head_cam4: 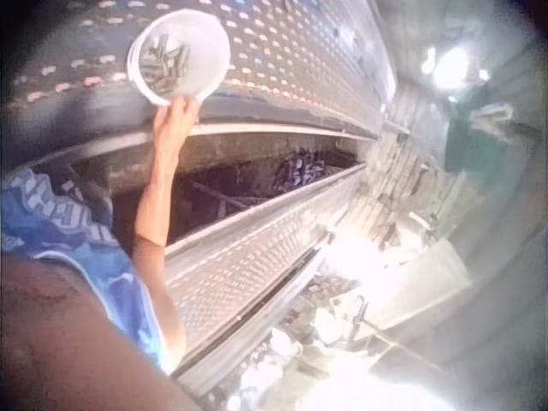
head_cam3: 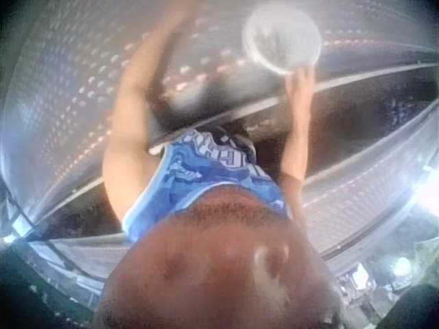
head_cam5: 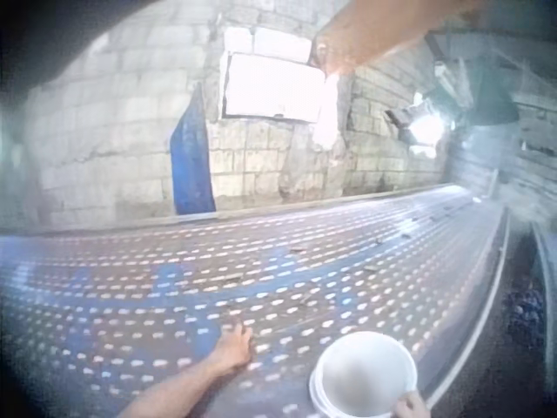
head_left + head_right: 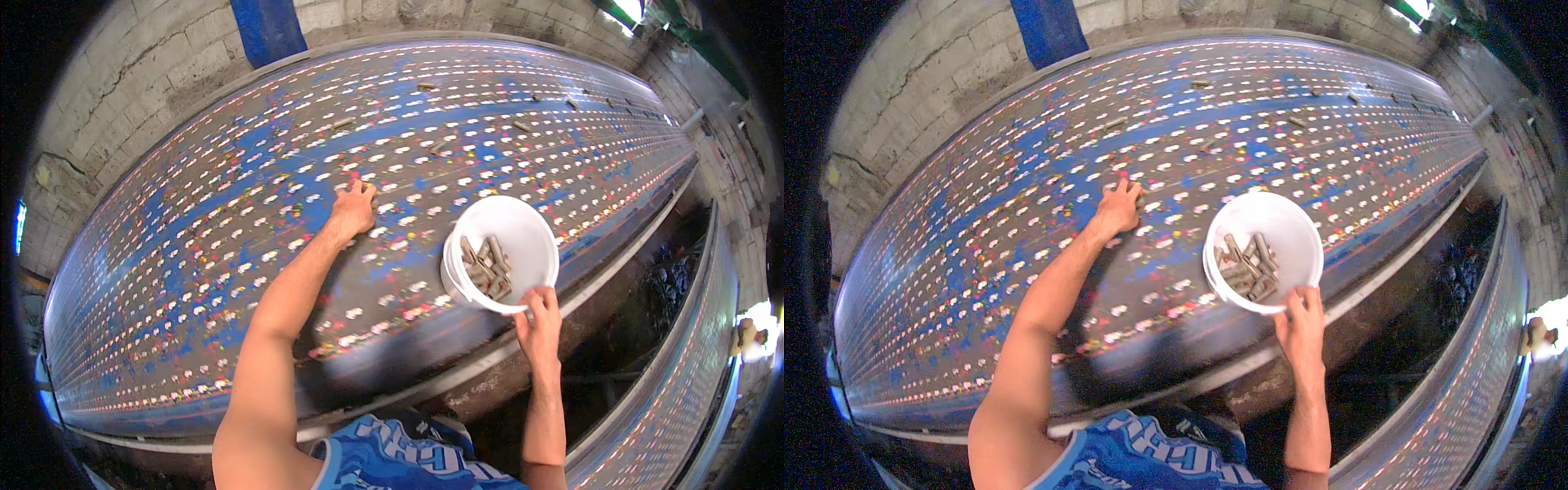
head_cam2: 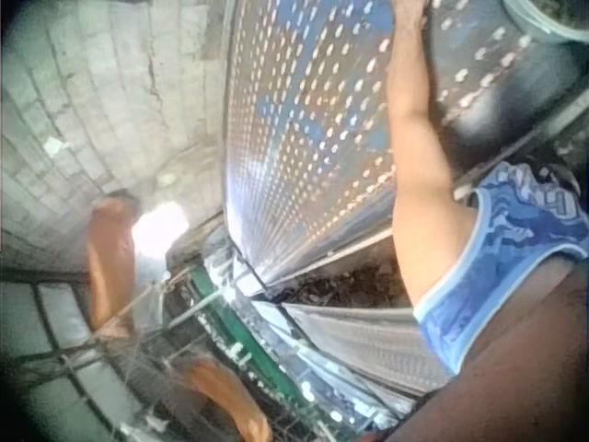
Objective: The person picks small cylindrical objects from a moving conveyor belt and places them into a white bowl. They continue collecting the cylinders along the belt, then carry the bowl to a nearby table and set it down among other bowls.
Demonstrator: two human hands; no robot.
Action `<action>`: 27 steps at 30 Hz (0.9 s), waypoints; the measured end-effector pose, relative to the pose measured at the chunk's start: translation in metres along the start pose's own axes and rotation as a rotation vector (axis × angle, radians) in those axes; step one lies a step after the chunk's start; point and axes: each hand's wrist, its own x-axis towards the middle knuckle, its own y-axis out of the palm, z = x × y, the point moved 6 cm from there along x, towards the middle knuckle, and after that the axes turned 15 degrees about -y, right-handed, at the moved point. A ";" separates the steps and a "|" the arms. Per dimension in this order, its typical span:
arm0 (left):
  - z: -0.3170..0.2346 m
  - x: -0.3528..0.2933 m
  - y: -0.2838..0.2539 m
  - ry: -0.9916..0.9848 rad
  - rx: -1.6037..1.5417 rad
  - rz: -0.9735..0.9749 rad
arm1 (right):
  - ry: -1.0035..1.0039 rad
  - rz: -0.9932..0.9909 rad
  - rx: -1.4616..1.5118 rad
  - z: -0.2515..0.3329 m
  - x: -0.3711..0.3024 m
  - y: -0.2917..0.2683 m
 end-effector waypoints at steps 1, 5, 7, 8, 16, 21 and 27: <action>-0.018 -0.022 0.010 0.010 -0.011 0.071 | 0.041 0.037 0.058 -0.017 -0.002 -0.007; -0.067 -0.079 0.012 0.053 -0.040 0.110 | -0.001 0.035 0.229 -0.065 0.008 -0.023; -0.080 -0.101 0.028 -0.023 -0.164 0.192 | -0.085 0.034 0.196 -0.064 0.012 -0.025; -0.100 -0.113 0.018 -0.130 -0.301 0.296 | -0.134 0.033 0.111 -0.069 0.011 -0.025; -0.142 -0.209 -0.111 -0.388 -1.393 -0.047 | -0.290 0.018 0.222 -0.082 0.004 -0.034; -0.232 -0.224 -0.164 -0.030 -0.744 -0.363 | -0.307 -0.047 0.402 -0.088 0.014 -0.042; -0.306 -0.217 -0.171 -0.016 -0.608 -0.535 | -0.327 -0.040 0.394 -0.110 0.010 -0.027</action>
